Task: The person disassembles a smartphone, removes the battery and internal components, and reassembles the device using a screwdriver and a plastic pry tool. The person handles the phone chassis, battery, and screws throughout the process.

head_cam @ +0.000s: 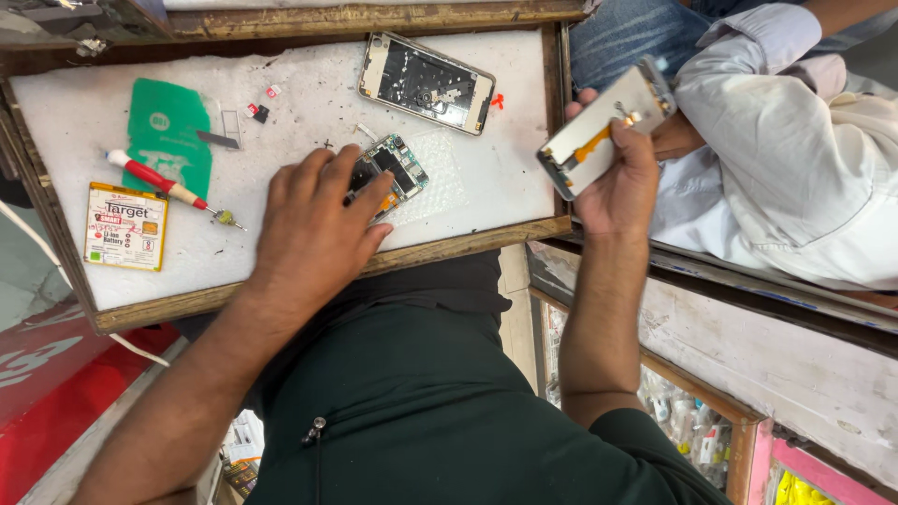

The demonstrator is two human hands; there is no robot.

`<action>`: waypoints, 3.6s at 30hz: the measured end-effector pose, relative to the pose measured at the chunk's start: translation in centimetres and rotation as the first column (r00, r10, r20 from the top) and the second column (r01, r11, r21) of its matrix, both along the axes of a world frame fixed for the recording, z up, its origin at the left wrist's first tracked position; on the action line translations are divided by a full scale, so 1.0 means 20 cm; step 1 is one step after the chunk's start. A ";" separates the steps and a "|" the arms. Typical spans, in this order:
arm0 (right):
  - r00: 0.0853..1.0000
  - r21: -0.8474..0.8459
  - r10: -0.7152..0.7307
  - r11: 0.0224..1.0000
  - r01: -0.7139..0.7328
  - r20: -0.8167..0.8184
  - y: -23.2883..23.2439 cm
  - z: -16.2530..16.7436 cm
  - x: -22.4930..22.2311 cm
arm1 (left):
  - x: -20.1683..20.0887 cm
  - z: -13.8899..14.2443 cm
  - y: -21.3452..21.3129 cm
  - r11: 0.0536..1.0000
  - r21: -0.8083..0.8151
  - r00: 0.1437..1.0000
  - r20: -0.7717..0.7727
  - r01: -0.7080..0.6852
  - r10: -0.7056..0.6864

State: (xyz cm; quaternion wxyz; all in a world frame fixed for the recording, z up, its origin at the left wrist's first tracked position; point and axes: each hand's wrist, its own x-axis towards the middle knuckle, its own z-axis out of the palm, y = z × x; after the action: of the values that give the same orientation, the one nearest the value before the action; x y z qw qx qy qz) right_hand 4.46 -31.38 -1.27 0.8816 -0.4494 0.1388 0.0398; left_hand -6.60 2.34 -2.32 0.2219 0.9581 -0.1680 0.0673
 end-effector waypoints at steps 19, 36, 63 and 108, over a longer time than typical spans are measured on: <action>0.996 0.054 -0.075 0.996 0.072 0.045 -0.13 0.01 0.02 | -0.03 -0.08 -0.08 0.990 0.133 0.996 0.070 -0.056 0.047; 0.998 0.086 0.001 0.996 -0.007 0.067 -0.12 -0.03 0.06 | -0.03 -0.07 -0.06 0.988 0.156 1.000 -0.016 -0.017 0.019; 0.994 0.021 0.076 0.997 -0.075 -0.084 0.23 0.09 -0.24 | 0.00 0.18 -0.22 0.608 -0.782 0.927 -0.319 -0.138 -0.200; 0.997 -0.115 -0.080 0.990 0.079 -0.005 -0.15 0.03 0.14 | -0.09 0.06 0.10 0.991 -0.087 0.994 -0.036 -0.106 0.104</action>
State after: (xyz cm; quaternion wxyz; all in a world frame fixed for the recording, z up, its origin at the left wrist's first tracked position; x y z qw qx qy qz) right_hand 7.33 -34.42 -0.71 0.8545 -0.4933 0.1629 -0.0013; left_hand -8.42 4.33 -1.02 0.2628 0.9558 -0.1107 0.0711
